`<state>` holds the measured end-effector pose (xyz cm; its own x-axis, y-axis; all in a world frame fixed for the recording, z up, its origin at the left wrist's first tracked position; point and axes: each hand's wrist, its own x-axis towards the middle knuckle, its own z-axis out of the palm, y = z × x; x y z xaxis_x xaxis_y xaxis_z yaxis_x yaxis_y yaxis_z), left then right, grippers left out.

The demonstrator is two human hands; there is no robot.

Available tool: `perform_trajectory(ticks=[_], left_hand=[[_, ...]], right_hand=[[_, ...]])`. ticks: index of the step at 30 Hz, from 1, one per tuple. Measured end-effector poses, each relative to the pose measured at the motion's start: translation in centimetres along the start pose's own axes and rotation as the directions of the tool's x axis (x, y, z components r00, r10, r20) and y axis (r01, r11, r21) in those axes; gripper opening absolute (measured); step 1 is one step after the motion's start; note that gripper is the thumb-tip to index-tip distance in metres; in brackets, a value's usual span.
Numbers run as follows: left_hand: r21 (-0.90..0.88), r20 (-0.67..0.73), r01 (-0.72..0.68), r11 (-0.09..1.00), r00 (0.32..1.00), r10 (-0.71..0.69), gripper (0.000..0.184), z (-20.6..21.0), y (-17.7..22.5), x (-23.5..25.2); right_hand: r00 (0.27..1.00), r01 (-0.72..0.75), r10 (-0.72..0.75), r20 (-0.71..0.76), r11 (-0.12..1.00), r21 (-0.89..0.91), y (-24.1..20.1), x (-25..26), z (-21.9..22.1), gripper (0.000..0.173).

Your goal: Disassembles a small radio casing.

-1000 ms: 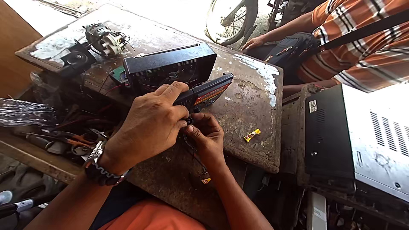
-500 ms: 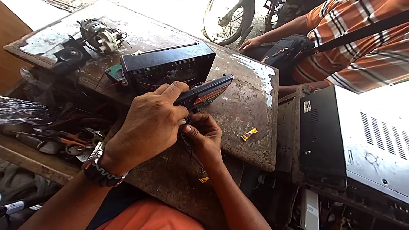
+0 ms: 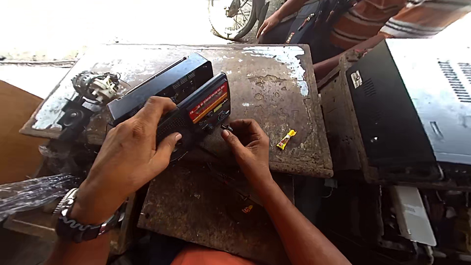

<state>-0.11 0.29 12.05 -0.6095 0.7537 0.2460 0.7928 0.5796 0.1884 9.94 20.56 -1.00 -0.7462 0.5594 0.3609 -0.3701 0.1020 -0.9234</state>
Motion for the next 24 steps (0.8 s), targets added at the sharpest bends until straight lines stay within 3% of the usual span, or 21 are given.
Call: perform_trajectory(ticks=[2, 8, 12, 18, 24], left_hand=[[0.044, 0.044, 0.015, 0.999, 0.999, -0.017, 0.056, -0.9, -0.3, 1.0], [0.121, 0.101, -0.125, 0.985, 0.988, 0.113, 0.036, -1.5, 0.1, 5.4], [0.171, 0.127, -0.194, 0.966, 0.977, 0.173, 0.047, -1.1, 0.8, 8.3], [0.291, 0.137, -0.162, 0.943, 0.982, 0.127, 0.064, 1.1, 2.6, 11.9], [0.278, 0.066, -0.098, 0.955, 0.994, 0.083, 0.067, 1.7, 2.9, 12.9]], right_hand=[[0.998, -0.007, -0.001, -0.063, 0.993, -0.116, 0.1, 0.6, -0.7, 0.025], [0.995, -0.057, 0.039, -0.089, 0.976, -0.211, 0.8, 1.1, -0.8, 0.026], [0.996, -0.061, 0.043, -0.076, 0.966, -0.252, 0.9, 1.1, -0.6, 0.024], [1.000, -0.010, 0.010, -0.003, 0.926, -0.377, 1.2, 1.1, -0.4, 0.024], [1.000, -0.011, 0.007, -0.011, 0.936, -0.351, 1.0, 1.0, -0.5, 0.024]])
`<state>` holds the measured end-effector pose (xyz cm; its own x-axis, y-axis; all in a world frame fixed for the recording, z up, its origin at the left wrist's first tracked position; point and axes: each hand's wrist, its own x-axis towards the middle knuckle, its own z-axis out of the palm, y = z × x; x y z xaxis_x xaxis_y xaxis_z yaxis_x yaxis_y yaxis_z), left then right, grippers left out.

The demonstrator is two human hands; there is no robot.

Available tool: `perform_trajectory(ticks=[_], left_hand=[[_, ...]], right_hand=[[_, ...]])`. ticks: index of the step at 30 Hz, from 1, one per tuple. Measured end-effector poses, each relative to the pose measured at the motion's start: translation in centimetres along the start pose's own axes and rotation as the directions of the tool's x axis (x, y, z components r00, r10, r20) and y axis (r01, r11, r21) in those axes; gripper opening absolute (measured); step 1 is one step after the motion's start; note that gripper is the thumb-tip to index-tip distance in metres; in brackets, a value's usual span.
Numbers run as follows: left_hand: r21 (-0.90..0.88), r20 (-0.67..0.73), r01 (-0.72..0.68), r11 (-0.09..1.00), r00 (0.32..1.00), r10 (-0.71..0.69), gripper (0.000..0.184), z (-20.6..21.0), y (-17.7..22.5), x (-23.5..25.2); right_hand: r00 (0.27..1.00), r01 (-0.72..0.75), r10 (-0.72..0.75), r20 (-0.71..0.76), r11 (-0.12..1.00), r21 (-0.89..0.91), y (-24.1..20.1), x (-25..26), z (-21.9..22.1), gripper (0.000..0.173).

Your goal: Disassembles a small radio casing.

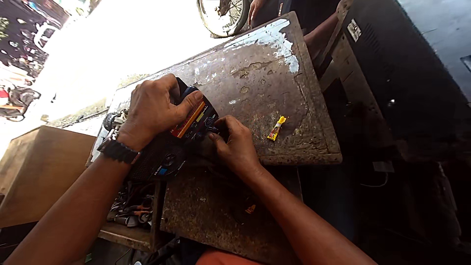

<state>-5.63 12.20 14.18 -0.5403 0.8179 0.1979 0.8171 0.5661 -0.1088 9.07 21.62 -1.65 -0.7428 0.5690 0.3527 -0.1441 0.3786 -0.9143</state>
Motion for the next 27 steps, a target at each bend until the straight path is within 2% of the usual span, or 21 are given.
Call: perform_trajectory(ticks=[2, 4, 7, 9, 12, 14, 17, 21, 27], left_hand=[[0.014, -0.007, -0.038, 0.999, 0.999, 0.038, 0.070, 0.1, 0.0, 0.0], [-0.010, 0.000, -0.110, 0.994, 0.994, 0.110, 0.065, 0.4, 0.0, -0.1], [-0.105, 0.076, -0.165, 0.981, 0.982, 0.173, 0.060, 0.8, 0.0, 0.3], [-0.210, 0.220, -0.103, 0.972, 0.964, 0.149, 0.057, 0.9, -0.2, 0.8], [-0.449, 0.431, 0.119, 0.886, 0.897, 0.098, 0.049, 1.0, -0.6, 1.6], [-0.567, 0.492, 0.255, 0.783, 0.867, 0.074, 0.045, 1.2, -0.7, 1.8], [-0.619, 0.573, 0.428, 0.658, 0.820, 0.006, 0.044, 0.8, -0.1, 1.4], [-0.631, 0.597, 0.477, 0.612, 0.802, -0.010, 0.038, 0.5, 0.0, 1.3], [-0.621, 0.579, 0.421, 0.661, 0.815, 0.025, 0.034, 0.6, -0.1, 1.5]], right_hand=[[1.000, 0.004, -0.004, -0.020, 1.000, 0.009, 0.0, 0.1, 0.0, 0.024], [0.999, 0.004, -0.003, -0.040, 1.000, 0.025, 0.0, 0.1, 0.1, 0.024], [0.995, 0.004, 0.006, -0.102, 0.995, 0.101, 0.0, 0.0, 0.0, 0.024], [0.983, 0.004, 0.036, -0.179, 0.975, 0.221, -0.2, 0.0, -0.4, 0.024], [0.962, 0.001, 0.095, -0.255, 0.936, 0.352, -0.4, 0.0, -1.0, 0.026], [0.968, -0.005, 0.089, -0.233, 0.941, 0.339, -0.2, 0.1, -0.9, 0.029], [0.988, -0.008, 0.042, -0.148, 0.975, 0.222, 0.1, 0.2, -0.5, 0.035], [0.991, -0.013, 0.033, -0.129, 0.988, 0.153, 0.1, 0.2, -0.3, 0.029], [0.992, -0.005, 0.016, -0.123, 0.996, 0.091, 0.0, 0.2, 0.0, 0.028]])
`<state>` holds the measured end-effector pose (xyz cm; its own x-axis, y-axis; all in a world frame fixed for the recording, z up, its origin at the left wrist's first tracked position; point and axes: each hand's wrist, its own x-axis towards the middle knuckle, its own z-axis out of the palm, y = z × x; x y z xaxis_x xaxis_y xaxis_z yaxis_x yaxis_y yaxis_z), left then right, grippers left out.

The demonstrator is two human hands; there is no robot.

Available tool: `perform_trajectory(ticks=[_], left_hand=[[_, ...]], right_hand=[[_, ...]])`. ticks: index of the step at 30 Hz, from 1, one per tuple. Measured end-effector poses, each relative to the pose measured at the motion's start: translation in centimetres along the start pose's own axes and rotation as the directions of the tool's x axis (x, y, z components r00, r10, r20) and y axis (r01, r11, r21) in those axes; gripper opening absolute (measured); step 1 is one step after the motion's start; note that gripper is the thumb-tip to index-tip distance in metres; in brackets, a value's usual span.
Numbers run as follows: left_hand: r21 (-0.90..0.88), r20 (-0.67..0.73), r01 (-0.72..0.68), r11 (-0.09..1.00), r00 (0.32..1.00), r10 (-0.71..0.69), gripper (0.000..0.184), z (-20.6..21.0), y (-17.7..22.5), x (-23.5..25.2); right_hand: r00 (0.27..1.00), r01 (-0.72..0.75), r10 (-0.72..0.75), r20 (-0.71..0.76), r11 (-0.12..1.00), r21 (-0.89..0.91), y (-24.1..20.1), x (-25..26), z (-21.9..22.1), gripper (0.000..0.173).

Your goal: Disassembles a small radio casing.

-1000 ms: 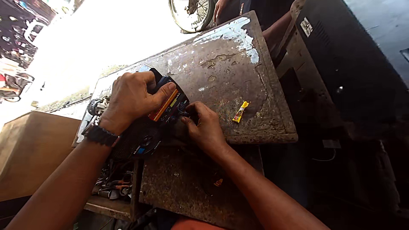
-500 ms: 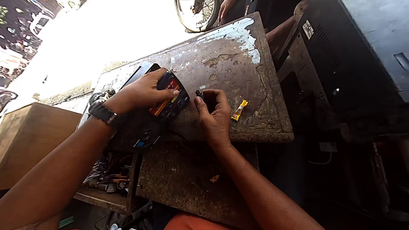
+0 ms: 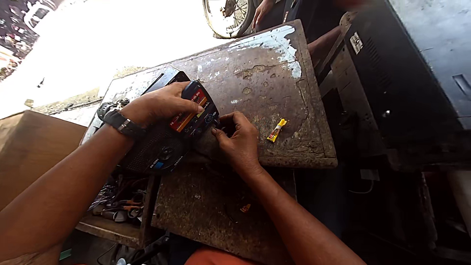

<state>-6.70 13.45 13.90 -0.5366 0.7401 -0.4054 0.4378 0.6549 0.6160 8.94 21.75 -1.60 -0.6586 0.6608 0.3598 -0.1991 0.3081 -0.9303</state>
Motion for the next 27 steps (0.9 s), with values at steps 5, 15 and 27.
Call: perform_trajectory(ticks=[5, 15, 27], left_hand=[[0.000, 0.017, 0.009, 1.000, 1.000, -0.009, 0.030, -0.4, -0.2, 0.2], [-0.038, 0.077, 0.032, 0.999, 0.997, -0.029, 0.016, -0.6, -0.1, 0.6], [0.004, 0.052, 0.014, 1.000, 0.999, -0.014, 0.023, -0.4, -0.3, 0.9]], right_hand=[[0.996, -0.012, 0.028, 0.082, 0.984, -0.179, -0.3, 0.4, 0.2, 0.026], [0.939, -0.257, 0.287, 0.188, 0.951, -0.172, -2.2, 2.9, -0.8, 0.029], [0.980, -0.104, 0.130, 0.152, 0.981, -0.167, -0.2, 2.4, 0.0, 0.027]])
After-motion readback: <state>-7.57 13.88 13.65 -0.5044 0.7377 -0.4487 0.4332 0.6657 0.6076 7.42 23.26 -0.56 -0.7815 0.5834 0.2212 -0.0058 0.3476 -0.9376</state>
